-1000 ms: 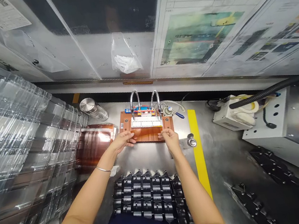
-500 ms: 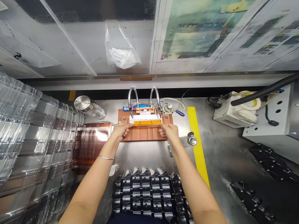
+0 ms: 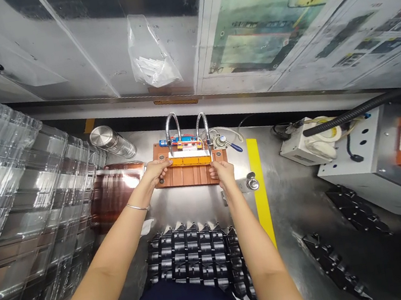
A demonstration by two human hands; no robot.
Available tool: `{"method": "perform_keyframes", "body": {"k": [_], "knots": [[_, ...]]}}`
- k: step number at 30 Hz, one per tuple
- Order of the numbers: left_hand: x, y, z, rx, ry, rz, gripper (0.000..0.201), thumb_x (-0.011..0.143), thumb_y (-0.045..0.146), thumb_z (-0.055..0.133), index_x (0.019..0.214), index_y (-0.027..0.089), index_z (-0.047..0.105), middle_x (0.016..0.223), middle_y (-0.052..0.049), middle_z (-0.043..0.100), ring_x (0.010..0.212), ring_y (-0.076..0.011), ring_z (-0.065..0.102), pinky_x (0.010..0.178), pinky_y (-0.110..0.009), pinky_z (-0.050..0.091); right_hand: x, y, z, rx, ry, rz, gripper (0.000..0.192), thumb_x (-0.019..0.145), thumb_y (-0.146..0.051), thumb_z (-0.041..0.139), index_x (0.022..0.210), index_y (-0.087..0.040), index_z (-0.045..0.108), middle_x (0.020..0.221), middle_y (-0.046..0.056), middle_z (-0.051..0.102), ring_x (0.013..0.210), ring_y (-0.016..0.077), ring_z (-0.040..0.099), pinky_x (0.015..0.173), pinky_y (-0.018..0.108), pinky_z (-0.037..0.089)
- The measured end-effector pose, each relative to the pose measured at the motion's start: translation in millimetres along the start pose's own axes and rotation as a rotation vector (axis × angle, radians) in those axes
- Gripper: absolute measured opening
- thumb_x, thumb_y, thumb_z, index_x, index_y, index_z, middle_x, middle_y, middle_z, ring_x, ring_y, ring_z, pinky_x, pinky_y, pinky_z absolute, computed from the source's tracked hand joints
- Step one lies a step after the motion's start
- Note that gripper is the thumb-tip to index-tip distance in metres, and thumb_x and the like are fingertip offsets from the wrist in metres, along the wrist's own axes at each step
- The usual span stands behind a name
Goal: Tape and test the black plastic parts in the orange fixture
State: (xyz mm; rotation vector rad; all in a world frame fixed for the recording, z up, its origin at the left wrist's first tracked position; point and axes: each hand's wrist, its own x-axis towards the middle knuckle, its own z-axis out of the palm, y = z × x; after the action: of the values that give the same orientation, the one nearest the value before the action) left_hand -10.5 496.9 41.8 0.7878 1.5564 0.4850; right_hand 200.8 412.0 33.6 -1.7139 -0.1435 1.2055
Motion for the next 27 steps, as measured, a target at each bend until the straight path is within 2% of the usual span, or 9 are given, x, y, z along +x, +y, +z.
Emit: {"method": "perform_keyframes", "body": {"k": [5, 12, 22, 27], "knots": [[-4.1, 1.9, 0.8, 0.0, 0.004, 0.0, 0.027, 0.068, 0.024, 0.072, 0.059, 0.016, 0.048, 0.042, 0.006, 0.046, 0.033, -0.0041, 0.036, 0.035, -0.018, 0.022, 0.7, 0.5, 0.4, 0.006, 0.013, 0.002, 0.016, 0.064, -0.013, 0.066, 0.058, -0.016, 0.051, 0.043, -0.001, 0.057, 0.033, 0.0075, 0.047, 0.03, 0.017, 0.041], [-5.4, 1.5, 2.1, -0.003, 0.004, 0.006, 0.029, 0.071, 0.022, 0.069, 0.055, 0.017, 0.044, 0.04, 0.006, 0.045, 0.032, -0.0038, 0.036, 0.033, -0.017, 0.021, -1.7, 1.0, 1.2, 0.005, 0.04, 0.001, 0.017, 0.063, -0.014, 0.068, 0.059, -0.016, 0.052, 0.044, -0.002, 0.057, 0.033, 0.0069, 0.047, 0.031, 0.016, 0.043], [-0.9, -3.0, 3.5, -0.002, 0.015, 0.033, 0.028, 0.068, 0.023, 0.072, 0.058, 0.017, 0.047, 0.04, 0.007, 0.046, 0.031, -0.0035, 0.036, 0.034, -0.017, 0.024, -2.9, -1.1, 2.7, 0.019, 0.038, 0.008, 0.015, 0.065, -0.012, 0.066, 0.06, -0.016, 0.053, 0.043, -0.002, 0.057, 0.032, 0.0063, 0.045, 0.031, 0.015, 0.043], [1.9, -2.5, -0.9, 0.005, -0.017, 0.009, 0.031, 0.065, 0.026, 0.078, 0.062, 0.016, 0.049, 0.04, 0.007, 0.048, 0.032, -0.0039, 0.038, 0.033, -0.016, 0.024, -4.6, -1.3, -0.1, 0.019, 0.04, 0.014, 0.018, 0.067, -0.011, 0.067, 0.059, -0.014, 0.052, 0.044, -0.002, 0.058, 0.032, 0.006, 0.047, 0.032, 0.015, 0.044]]}}
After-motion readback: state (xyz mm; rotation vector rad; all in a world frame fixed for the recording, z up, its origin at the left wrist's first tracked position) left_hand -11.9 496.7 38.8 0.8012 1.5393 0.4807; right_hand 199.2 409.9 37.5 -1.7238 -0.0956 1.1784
